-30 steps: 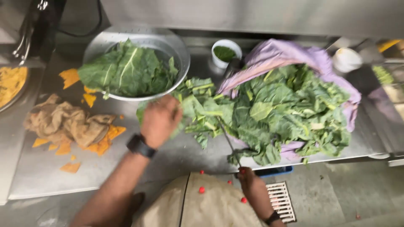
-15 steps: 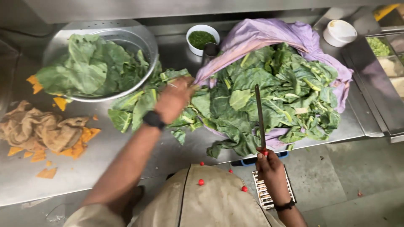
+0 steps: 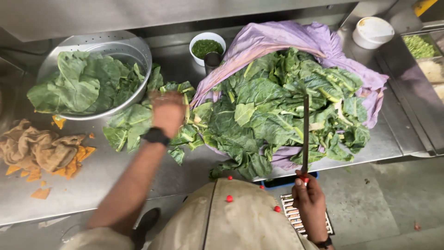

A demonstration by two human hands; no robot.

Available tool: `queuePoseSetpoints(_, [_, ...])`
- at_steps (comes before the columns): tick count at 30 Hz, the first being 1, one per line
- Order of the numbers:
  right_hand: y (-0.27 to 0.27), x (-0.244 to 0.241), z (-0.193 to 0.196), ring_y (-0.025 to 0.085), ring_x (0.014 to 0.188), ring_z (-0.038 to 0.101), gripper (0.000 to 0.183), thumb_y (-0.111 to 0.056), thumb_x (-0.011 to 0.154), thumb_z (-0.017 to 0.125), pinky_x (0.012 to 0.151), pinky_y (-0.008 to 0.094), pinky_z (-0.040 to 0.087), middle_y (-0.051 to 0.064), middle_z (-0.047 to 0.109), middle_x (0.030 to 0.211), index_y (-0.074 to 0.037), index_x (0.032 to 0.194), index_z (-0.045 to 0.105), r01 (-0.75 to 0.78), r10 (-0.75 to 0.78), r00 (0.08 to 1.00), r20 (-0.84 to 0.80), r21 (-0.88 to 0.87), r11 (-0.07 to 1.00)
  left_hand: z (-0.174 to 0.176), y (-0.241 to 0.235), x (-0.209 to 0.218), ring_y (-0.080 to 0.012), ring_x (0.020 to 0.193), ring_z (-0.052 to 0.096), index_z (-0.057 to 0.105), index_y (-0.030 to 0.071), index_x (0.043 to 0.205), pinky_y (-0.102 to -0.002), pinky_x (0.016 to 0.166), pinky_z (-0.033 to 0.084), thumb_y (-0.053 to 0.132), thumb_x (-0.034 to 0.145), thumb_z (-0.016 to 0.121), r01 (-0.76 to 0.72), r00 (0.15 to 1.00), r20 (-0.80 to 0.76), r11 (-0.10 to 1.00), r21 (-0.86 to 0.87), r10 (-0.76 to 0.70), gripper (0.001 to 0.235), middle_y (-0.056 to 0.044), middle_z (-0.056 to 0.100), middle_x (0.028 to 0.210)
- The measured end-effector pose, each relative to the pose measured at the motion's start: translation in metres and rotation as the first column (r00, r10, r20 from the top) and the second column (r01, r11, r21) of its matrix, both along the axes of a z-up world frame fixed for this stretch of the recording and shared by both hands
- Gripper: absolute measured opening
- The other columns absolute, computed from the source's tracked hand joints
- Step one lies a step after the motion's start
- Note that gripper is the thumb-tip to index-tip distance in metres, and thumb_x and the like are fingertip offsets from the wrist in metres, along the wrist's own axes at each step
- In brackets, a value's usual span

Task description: The person uses shears to trim the stems off large green leafy vegetables and places the trimmed leaves into a metal colander. The person repeatedly picks up leaves, cuts the stems, and deposits the leaves into the colander while the stems accumulate on the counter.

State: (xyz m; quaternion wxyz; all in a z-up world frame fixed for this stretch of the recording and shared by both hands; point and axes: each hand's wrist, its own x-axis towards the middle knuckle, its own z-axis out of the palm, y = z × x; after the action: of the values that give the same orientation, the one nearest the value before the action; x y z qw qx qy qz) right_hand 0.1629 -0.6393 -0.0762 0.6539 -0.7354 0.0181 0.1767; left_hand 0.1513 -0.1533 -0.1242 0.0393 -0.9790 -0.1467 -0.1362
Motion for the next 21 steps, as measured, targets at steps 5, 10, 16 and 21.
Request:
queuePoseSetpoints(5, [0.011, 0.015, 0.014, 0.007, 0.054, 0.042, 0.032, -0.017, 0.100, 0.056, 0.047, 0.024, 0.034, -0.001, 0.049, 0.066, -0.002, 0.128, 0.061, -0.132, 0.133, 0.990, 0.039, -0.037, 0.991, -0.044, -0.102, 0.086, -0.0474, 0.112, 0.062, 0.057, -0.003, 0.125, -0.070, 0.101, 0.033, 0.053, 0.066, 0.078, 0.152, 0.982, 0.142, 0.969, -0.194, -0.125, 0.084, -0.029, 0.064, 0.125])
queuePoseSetpoints(10, [0.003, 0.024, 0.021, 0.005, 0.056, 0.043, 0.034, -0.019, 0.101, 0.056, 0.050, 0.022, 0.036, -0.002, 0.051, 0.067, -0.003, 0.131, 0.061, -0.188, 0.213, 0.955, 0.209, -0.133, 0.973, -0.018, -0.096, 0.056, -0.0342, 0.097, 0.070, 0.063, 0.009, 0.122, -0.053, 0.093, 0.052, 0.034, 0.091, 0.071, -0.035, 0.997, -0.073, 0.917, -0.398, 0.007, 0.040, -0.014, 0.069, 0.116])
queuePoseSetpoints(16, [-0.011, 0.022, 0.005, 0.009, 0.055, 0.042, 0.035, -0.020, 0.100, 0.055, 0.047, 0.026, 0.035, 0.002, 0.051, 0.067, -0.005, 0.132, 0.060, -0.052, 0.050, 0.998, -0.029, -0.081, 0.995, 0.046, -0.051, -0.039, -0.0372, 0.094, 0.066, 0.069, 0.006, 0.091, -0.048, 0.080, 0.055, 0.019, 0.087, 0.074, 0.001, 0.921, 0.364, 0.935, -0.354, 0.137, 0.014, -0.013, 0.066, 0.108])
queuePoseSetpoints(21, [0.000, 0.023, -0.002, 0.009, 0.057, 0.044, 0.035, -0.019, 0.101, 0.056, 0.048, 0.025, 0.037, 0.003, 0.052, 0.068, -0.003, 0.132, 0.059, -0.106, 0.109, 0.994, 0.030, -0.062, 0.992, 0.046, -0.036, -0.085, -0.0364, 0.096, 0.066, 0.069, 0.004, 0.097, -0.047, 0.080, 0.054, 0.021, 0.091, 0.074, -0.115, 0.852, 0.393, 0.856, -0.504, 0.345, 0.018, -0.011, 0.067, 0.115])
